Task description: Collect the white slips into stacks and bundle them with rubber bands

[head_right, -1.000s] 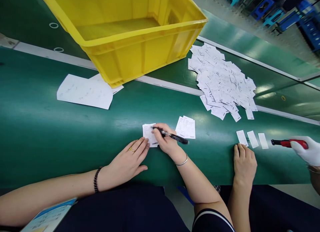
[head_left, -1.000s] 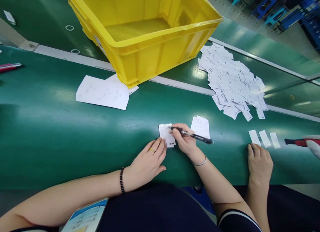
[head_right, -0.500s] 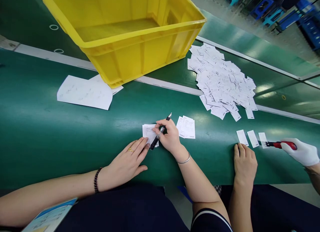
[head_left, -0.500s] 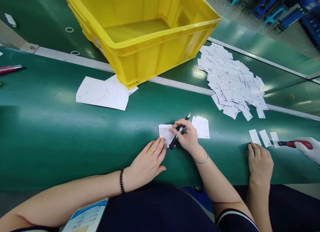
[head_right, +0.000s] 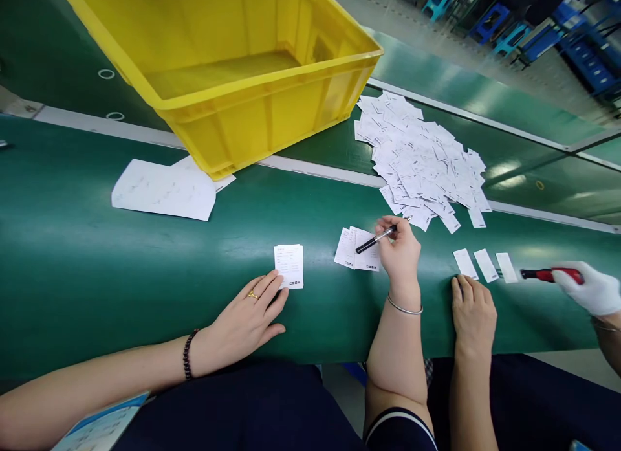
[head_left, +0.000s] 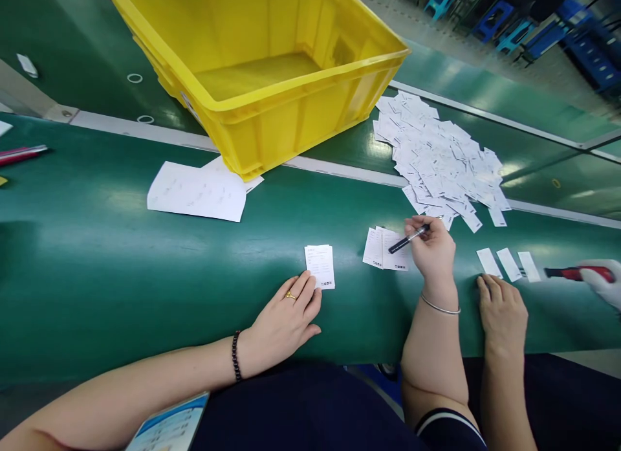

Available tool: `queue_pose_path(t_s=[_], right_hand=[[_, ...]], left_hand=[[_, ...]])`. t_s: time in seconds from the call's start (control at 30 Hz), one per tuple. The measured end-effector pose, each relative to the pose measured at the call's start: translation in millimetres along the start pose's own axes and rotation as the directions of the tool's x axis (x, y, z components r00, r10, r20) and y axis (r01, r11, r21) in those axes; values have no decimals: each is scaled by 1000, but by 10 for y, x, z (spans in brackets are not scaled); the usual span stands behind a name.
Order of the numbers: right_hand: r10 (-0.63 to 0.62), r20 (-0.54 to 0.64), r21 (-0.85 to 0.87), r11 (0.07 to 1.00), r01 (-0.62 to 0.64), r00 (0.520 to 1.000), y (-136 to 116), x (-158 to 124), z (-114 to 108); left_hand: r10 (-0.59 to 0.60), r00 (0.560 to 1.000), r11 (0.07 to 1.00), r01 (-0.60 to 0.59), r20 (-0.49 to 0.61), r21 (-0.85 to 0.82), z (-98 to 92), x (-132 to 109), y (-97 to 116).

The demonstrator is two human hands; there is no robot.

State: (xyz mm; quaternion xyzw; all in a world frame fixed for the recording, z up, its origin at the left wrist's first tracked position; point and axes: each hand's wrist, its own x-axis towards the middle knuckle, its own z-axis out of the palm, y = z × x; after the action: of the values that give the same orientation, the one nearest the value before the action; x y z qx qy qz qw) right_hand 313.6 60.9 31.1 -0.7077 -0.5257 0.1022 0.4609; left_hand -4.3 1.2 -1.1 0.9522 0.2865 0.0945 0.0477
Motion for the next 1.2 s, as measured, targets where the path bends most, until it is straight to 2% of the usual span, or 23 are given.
queue_pose_path(t_s=[0.1,0.2,0.3,0.4,0.53,0.63,1.2], right_hand=[[-6,8,19,1000,6,1000,-99,-109,141],[-7,157,182,983,-22,988,-292,-382,403],[-78,419,337,939,-75,905,-463,-676,640],[-162,529,312,950,-13,833,-549,-831,770],[-258,511,216,962,168,820,-585,-842,814],[-294,515,186,955,230,805,-598,-832,816],[-268,545,155,963,219,795,-646,-850,820]], left_hand=[[2,1000,1000,-2,-3,9,2,5,-2],[-4,1000,1000,4,-8,17,8,4,2],[-17,1000,1000,17,0,22,8,2,9],[-25,1000,999,24,9,26,7,0,17],[-25,1000,999,25,5,30,12,0,26],[-23,1000,999,23,2,33,24,4,28],[-24,998,1000,25,50,-18,30,1,27]])
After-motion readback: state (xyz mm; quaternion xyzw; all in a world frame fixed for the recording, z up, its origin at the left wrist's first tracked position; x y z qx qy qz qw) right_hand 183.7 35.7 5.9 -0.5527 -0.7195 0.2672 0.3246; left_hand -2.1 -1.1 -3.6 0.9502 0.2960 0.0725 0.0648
